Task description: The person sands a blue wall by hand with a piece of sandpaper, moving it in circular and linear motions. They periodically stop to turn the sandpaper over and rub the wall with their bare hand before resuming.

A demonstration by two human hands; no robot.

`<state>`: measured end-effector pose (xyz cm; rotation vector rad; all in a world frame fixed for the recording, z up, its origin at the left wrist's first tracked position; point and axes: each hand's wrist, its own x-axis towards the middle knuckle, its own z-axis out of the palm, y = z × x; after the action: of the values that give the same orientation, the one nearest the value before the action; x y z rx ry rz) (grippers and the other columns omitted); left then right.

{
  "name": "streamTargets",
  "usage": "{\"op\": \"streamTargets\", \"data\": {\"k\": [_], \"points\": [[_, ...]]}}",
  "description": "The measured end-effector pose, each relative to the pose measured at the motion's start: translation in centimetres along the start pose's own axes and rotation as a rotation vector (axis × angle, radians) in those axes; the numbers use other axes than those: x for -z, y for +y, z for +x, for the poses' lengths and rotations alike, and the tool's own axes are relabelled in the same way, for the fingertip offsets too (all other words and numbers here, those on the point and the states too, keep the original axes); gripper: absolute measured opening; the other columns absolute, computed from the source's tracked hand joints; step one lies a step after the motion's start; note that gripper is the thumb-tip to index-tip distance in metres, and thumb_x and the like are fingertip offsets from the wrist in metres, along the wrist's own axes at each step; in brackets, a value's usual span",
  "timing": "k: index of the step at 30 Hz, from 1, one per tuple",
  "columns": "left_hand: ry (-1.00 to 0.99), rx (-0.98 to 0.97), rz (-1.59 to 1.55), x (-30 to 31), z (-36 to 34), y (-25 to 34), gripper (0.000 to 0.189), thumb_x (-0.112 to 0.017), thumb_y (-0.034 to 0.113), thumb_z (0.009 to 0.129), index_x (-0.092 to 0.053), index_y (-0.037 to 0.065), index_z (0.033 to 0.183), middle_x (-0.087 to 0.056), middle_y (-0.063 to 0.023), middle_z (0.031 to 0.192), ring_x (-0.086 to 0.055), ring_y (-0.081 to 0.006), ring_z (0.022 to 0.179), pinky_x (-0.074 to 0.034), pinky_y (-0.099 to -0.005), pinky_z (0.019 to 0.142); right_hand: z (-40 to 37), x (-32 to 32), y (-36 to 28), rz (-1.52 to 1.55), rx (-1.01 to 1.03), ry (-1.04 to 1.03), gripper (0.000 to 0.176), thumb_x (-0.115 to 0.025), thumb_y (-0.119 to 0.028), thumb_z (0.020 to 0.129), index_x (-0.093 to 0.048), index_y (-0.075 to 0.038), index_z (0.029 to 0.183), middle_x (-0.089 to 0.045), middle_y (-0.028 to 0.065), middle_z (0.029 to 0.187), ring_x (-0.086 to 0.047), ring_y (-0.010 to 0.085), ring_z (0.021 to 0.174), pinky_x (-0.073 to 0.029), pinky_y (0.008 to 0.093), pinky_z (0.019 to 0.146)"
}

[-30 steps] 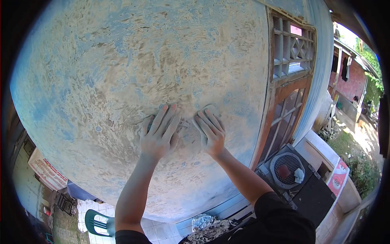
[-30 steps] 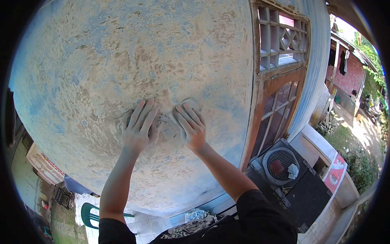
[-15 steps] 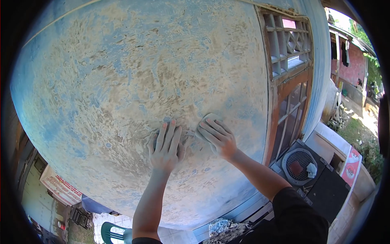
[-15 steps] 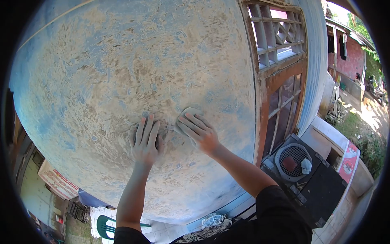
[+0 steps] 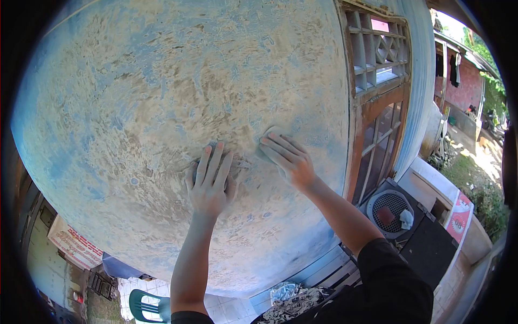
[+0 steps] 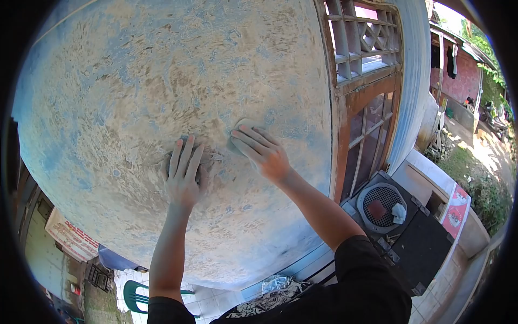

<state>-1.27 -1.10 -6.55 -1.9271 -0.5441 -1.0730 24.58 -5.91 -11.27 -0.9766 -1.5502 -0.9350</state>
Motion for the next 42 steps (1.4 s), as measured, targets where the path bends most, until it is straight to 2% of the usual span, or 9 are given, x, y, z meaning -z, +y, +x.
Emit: {"op": "streamTargets", "data": {"k": [6, 11, 13, 16, 21, 27, 33, 39, 42], "points": [[0.022, 0.028, 0.007, -0.7, 0.1, 0.6, 0.049, -0.062, 0.022, 0.093, -0.071, 0.022, 0.141, -0.058, -0.0020, 0.162, -0.050, -0.0227, 0.151, -0.037, -0.0468, 0.115, 2.0, -0.5, 1.1, -0.011, -0.278, 0.276, 0.042, -0.067, 0.003, 0.093, -0.074, -0.009, 0.132, -0.069, 0.0052, 0.146, -0.059, 0.0285, 0.143, -0.053, 0.0462, 0.115], [-0.022, 0.033, 0.000, -0.5, 0.3, 0.7, 0.049, -0.061, 0.025, 0.096, -0.069, 0.022, 0.144, -0.057, -0.0031, 0.162, -0.047, -0.0250, 0.153, -0.033, -0.0484, 0.118, 0.4, 0.4, 1.2, 0.098, 0.067, -0.082, 0.041, -0.069, 0.000, 0.094, -0.074, -0.010, 0.134, -0.071, 0.0052, 0.143, -0.061, 0.0284, 0.142, -0.054, 0.0423, 0.116], [-0.010, 0.059, 0.052, -0.7, 0.6, 1.1, 0.049, -0.060, 0.028, 0.097, -0.068, 0.025, 0.146, -0.056, -0.0016, 0.163, -0.047, -0.0245, 0.153, -0.032, -0.0483, 0.119, 1.8, 0.8, 3.5, 0.039, 0.100, -0.077, 0.043, -0.070, -0.001, 0.093, -0.074, -0.012, 0.134, -0.071, 0.0047, 0.144, -0.060, 0.0265, 0.143, -0.053, 0.0414, 0.118], [-0.003, 0.094, 0.074, -0.9, 0.8, 1.7, 0.049, -0.057, 0.032, 0.098, -0.068, 0.032, 0.146, -0.055, 0.0043, 0.164, -0.048, -0.0188, 0.152, -0.035, -0.0459, 0.118, 2.9, 0.5, 3.5, 0.097, -0.198, 0.193, 0.044, -0.070, 0.000, 0.091, -0.074, -0.010, 0.134, -0.070, 0.0058, 0.144, -0.060, 0.0267, 0.143, -0.052, 0.0423, 0.119], [-0.017, 0.105, 0.084, -1.2, 0.7, 1.8, 0.049, -0.055, 0.035, 0.101, -0.067, 0.033, 0.148, -0.055, 0.0046, 0.164, -0.048, -0.0187, 0.153, -0.031, -0.0453, 0.121, 1.6, 0.0, 0.8, 0.119, 0.121, -0.095, 0.038, -0.066, 0.005, 0.094, -0.075, -0.004, 0.130, -0.070, 0.0113, 0.144, -0.059, 0.0312, 0.143, -0.053, 0.0440, 0.116], [0.006, 0.120, 0.083, -1.5, 0.4, 1.9, 0.047, -0.055, 0.035, 0.102, -0.066, 0.034, 0.148, -0.056, 0.0050, 0.163, -0.048, -0.0181, 0.152, -0.028, -0.0449, 0.124, 4.5, -0.3, 1.9, 0.039, -0.143, 0.240, 0.033, -0.068, 0.003, 0.093, -0.077, -0.001, 0.125, -0.071, 0.0128, 0.141, -0.061, 0.0327, 0.140, -0.054, 0.0464, 0.115], [0.012, 0.115, 0.063, -1.6, 0.3, 1.8, 0.046, -0.057, 0.033, 0.102, -0.067, 0.032, 0.147, -0.057, 0.0045, 0.162, -0.050, -0.0182, 0.151, -0.028, -0.0440, 0.124, 0.9, -0.4, 1.4, -0.035, 0.173, -0.046, 0.040, -0.065, 0.001, 0.096, -0.072, -0.005, 0.134, -0.067, 0.0081, 0.148, -0.058, 0.0304, 0.144, -0.053, 0.0459, 0.117], [0.007, 0.125, 0.042, -1.6, 0.2, 2.1, 0.045, -0.056, 0.031, 0.102, -0.068, 0.031, 0.146, -0.058, 0.0039, 0.161, -0.050, -0.0178, 0.151, -0.029, -0.0431, 0.123, 4.2, -1.6, 0.5, -0.043, -0.041, 0.181, 0.039, -0.066, -0.006, 0.095, -0.073, -0.007, 0.134, -0.068, 0.0076, 0.148, -0.059, 0.0272, 0.143, -0.052, 0.0449, 0.119], [0.008, 0.084, 0.010, -1.4, -0.3, 1.8, 0.046, -0.059, 0.030, 0.101, -0.068, 0.023, 0.145, -0.057, -0.0012, 0.162, -0.047, -0.0241, 0.154, -0.028, -0.0471, 0.124, 1.5, -1.2, 0.4, -0.057, 0.132, -0.001, 0.038, -0.065, -0.008, 0.096, -0.073, -0.007, 0.133, -0.069, 0.0087, 0.146, -0.062, 0.0273, 0.140, -0.053, 0.0439, 0.117]]}}
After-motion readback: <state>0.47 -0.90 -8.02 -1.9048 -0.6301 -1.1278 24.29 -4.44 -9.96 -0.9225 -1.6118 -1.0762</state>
